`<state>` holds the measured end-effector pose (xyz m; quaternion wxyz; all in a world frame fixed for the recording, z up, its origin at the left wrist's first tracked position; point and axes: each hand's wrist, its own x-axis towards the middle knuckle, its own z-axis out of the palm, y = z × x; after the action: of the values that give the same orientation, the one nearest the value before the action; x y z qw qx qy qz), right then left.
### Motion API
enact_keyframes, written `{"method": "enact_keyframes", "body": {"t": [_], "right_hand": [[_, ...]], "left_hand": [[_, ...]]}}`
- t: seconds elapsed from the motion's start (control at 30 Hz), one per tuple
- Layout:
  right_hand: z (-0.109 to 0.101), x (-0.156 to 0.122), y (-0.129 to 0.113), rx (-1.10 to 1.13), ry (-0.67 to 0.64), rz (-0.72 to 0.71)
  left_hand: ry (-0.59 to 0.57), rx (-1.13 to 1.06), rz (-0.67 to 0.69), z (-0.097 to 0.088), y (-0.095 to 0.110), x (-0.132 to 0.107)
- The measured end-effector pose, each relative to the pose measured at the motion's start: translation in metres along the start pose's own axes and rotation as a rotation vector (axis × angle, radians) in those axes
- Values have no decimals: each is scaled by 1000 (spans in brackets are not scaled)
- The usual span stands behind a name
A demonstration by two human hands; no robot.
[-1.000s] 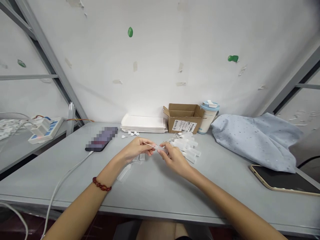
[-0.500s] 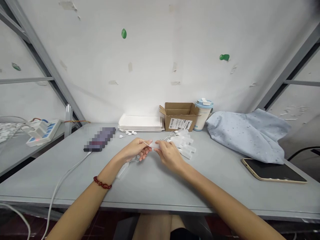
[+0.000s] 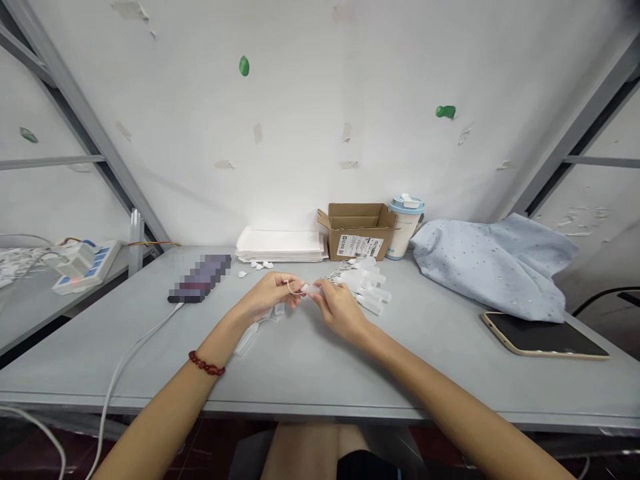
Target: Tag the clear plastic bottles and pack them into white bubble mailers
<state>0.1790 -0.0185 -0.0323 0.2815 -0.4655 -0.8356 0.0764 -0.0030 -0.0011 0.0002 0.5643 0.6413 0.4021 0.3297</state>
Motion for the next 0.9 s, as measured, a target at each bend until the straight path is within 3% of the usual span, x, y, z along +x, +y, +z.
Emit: {"method": "enact_keyframes", "body": {"t": [0.23,0.6,0.73,0.9], "right_hand": [[0,-2,-2,-3,52,-38],[0,-2,-3,-11,13,-8],[-4,-2,-6,208,-9,88],[-8,1,-5,676,-77,259]], "left_hand": [[0,-10,-134,-1,-3,1],[-5,39,-58,-1,2,-1],[-17,110,0,1,7,-4],[-52,160,51,-2,4,-4]]}}
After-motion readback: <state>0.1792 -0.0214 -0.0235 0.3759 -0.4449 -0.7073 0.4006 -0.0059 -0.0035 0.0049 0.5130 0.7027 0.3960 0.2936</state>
